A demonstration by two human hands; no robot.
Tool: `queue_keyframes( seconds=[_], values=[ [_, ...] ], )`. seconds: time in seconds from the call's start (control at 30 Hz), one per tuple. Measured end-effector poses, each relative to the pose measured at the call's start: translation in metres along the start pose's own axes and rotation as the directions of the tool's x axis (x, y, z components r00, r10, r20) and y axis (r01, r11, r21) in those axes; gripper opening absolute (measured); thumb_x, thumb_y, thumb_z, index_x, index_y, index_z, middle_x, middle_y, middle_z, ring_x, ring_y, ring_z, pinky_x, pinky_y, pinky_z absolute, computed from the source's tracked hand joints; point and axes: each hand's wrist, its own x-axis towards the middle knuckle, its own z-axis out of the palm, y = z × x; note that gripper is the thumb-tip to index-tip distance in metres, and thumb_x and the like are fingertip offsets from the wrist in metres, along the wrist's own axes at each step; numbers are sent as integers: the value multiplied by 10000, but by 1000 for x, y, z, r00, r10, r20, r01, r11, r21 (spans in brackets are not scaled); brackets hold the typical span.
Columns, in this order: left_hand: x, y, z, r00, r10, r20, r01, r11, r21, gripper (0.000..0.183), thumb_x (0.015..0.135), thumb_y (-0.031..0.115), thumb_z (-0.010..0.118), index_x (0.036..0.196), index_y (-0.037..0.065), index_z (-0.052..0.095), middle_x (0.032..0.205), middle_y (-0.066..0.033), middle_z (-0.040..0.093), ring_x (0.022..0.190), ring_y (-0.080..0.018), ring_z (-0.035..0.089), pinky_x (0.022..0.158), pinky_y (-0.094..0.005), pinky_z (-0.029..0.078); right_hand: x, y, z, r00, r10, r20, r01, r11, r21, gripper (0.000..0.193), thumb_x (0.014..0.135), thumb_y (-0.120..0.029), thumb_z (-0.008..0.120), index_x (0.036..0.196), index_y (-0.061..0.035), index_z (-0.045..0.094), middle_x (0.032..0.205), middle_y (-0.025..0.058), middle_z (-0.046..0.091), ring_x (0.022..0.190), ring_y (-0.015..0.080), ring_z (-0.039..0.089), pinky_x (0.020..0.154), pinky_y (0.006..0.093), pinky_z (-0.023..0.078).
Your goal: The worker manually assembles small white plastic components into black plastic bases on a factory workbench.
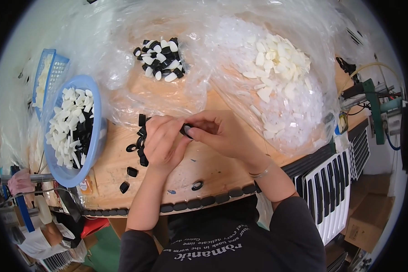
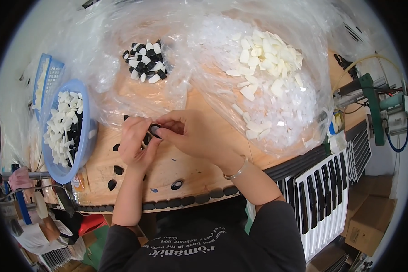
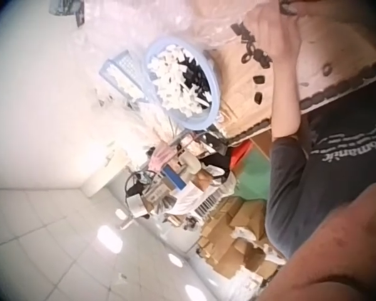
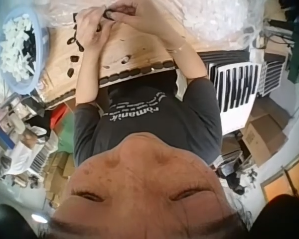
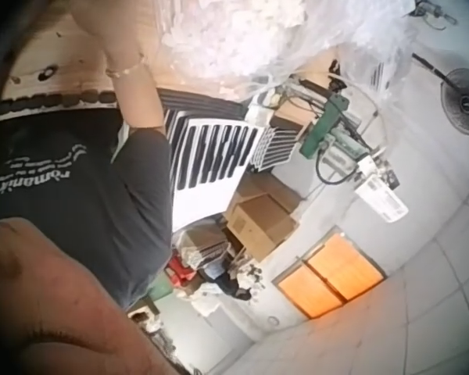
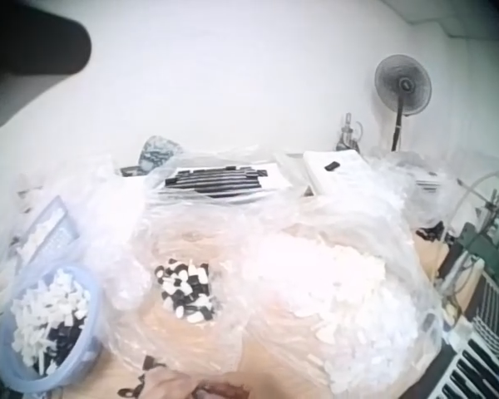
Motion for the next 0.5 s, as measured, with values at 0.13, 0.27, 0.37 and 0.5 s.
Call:
queue_keyframes(
  seconds=[0.13, 0.27, 0.37, 0.5],
  values=[
    [4, 2, 1, 996, 85, 18, -85, 996, 32, 414, 588, 11, 774, 976, -67, 651, 882, -141, 658, 814, -303, 612, 727, -396, 450, 1, 3, -1, 999, 35, 2, -35, 999, -42, 235, 889, 10, 616, 1121, 47, 622, 1018, 82, 674, 924, 98, 632, 822, 243, 518],
    [4, 3, 3, 996, 79, 27, -80, 996, 38, 372, 602, -2, 756, 950, -76, 648, 876, -145, 654, 803, -314, 608, 728, -401, 449, 3, 9, -5, 999, 26, 42, -27, 1000, 12, 177, 886, 17, 616, 1061, 40, 617, 990, 63, 662, 920, 89, 622, 825, 238, 513],
    [4, 7, 2, 994, 98, 43, -100, 994, 54, 352, 611, -1, 750, 939, -77, 648, 873, -145, 652, 801, -322, 606, 733, -403, 449, 3, 14, -6, 997, -8, 74, 3, 998, 67, 130, 883, 17, 620, 1011, 24, 596, 976, 46, 644, 918, 81, 611, 824, 237, 510],
    [5, 8, 5, 993, 111, 44, -114, 991, 65, 333, 629, 9, 750, 937, -68, 650, 859, -144, 648, 795, -323, 607, 740, -405, 446, 6, 19, -10, 994, -42, 101, 30, 992, 119, 117, 882, 20, 621, 991, 7, 580, 976, 34, 631, 919, 82, 607, 823, 238, 508]
  ],
)
